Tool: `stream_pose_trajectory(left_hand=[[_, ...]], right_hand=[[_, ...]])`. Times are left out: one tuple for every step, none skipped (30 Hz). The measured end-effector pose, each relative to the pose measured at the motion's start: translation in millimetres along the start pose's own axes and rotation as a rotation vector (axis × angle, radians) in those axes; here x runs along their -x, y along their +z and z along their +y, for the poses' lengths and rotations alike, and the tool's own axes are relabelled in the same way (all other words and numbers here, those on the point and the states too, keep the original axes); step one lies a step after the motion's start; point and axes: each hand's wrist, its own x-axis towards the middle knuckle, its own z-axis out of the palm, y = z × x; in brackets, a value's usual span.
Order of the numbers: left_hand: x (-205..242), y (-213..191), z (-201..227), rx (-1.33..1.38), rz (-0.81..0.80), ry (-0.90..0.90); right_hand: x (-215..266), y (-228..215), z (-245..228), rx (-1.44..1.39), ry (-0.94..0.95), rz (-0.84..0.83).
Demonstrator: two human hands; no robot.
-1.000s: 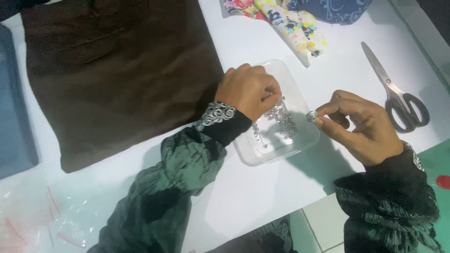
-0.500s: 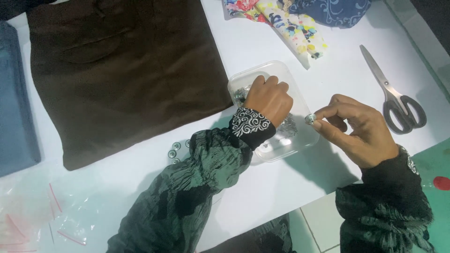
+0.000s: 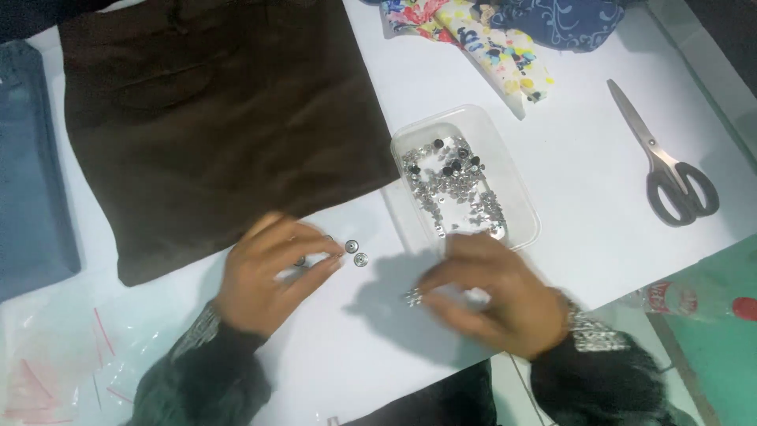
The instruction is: The person sorts silver snap fasteners from a plastic container onto a white table, arranging them into small groups. They then place the sorted fasteners into a small zip-lock bag and put the bag into a yellow storage bin. The person repeats the sorting process with a second batch of fasteners.
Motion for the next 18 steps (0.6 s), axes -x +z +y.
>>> stream_pose_trajectory(left_hand=[[13.2, -1.7, -4.2, 0.001, -0.002, 0.007], [26.4, -3.5, -8.6, 0.018, 0.034, -0.078], [40.1, -5.1, -13.1, 0.036, 0.069, -0.164], [48.7, -2.9, -19.6, 0.038, 0.066, -0.157], [56.5, -0.6, -26.5, 0.027, 0.062, -0.178], [64.2, 1.4, -33.7, 0.015, 0.057, -0.199], [65.7, 4.1, -37.4, 0.015, 0.060, -0.194], [67.0, 6.6, -41.5, 0.019, 0.046, -0.186], [68.1, 8.9, -45.6, 0.023, 0.031, -0.180], [69.7, 9.4, -48.3, 0.023, 0.033, -0.178], [71.9, 11.2, -50.8, -0.002, 0.028, -0.191], [74.3, 13.7, -53.6, -0.027, 0.023, -0.205], [75.8, 14.3, -54.2, -0.022, 0.021, -0.209], [77.1, 15.2, -54.9, -0.038, 0.019, -0.200], [77.4, 15.4, -56.3, -0.058, 0.019, -0.187], [76.8, 16.2, -56.7, -0.056, 0.019, -0.189], [76.9, 16.4, -56.6, -0.066, 0.017, -0.202], [76.8, 16.7, -56.3, -0.075, 0.014, -0.216]], right_hand=[[-7.5, 17.1, 0.7, 0.005, 0.001, 0.006], [-15.1, 34.1, 1.6, 0.126, -0.039, -0.057], [-22.4, 51.5, 2.4, 0.246, -0.075, -0.121], [-26.5, 71.8, 10.0, 0.251, -0.072, -0.115], [-31.5, 91.4, 18.0, 0.409, -0.137, -0.072], [-37.0, 110.9, 26.1, 0.566, -0.201, -0.030], [-42.5, 117.4, 28.5, 0.571, -0.203, -0.028], [-48.4, 124.0, 31.1, 0.655, -0.250, 0.018], [-54.8, 130.5, 33.7, 0.736, -0.296, 0.061], [-56.8, 131.8, 34.4, 0.738, -0.298, 0.061], [-57.1, 133.5, 35.4, 0.730, -0.293, 0.061], [-57.2, 135.2, 37.1, 0.721, -0.289, 0.061], [-56.0, 135.5, 38.8, 0.720, -0.284, 0.056], [-54.8, 135.6, 40.9, 0.682, -0.259, 0.051], [-54.9, 135.6, 43.4, 0.644, -0.237, 0.051], [-54.7, 135.2, 43.8, 0.644, -0.236, 0.048], [-54.6, 135.4, 43.9, 0.636, -0.228, 0.030], [-54.3, 135.2, 44.0, 0.629, -0.220, 0.011]])
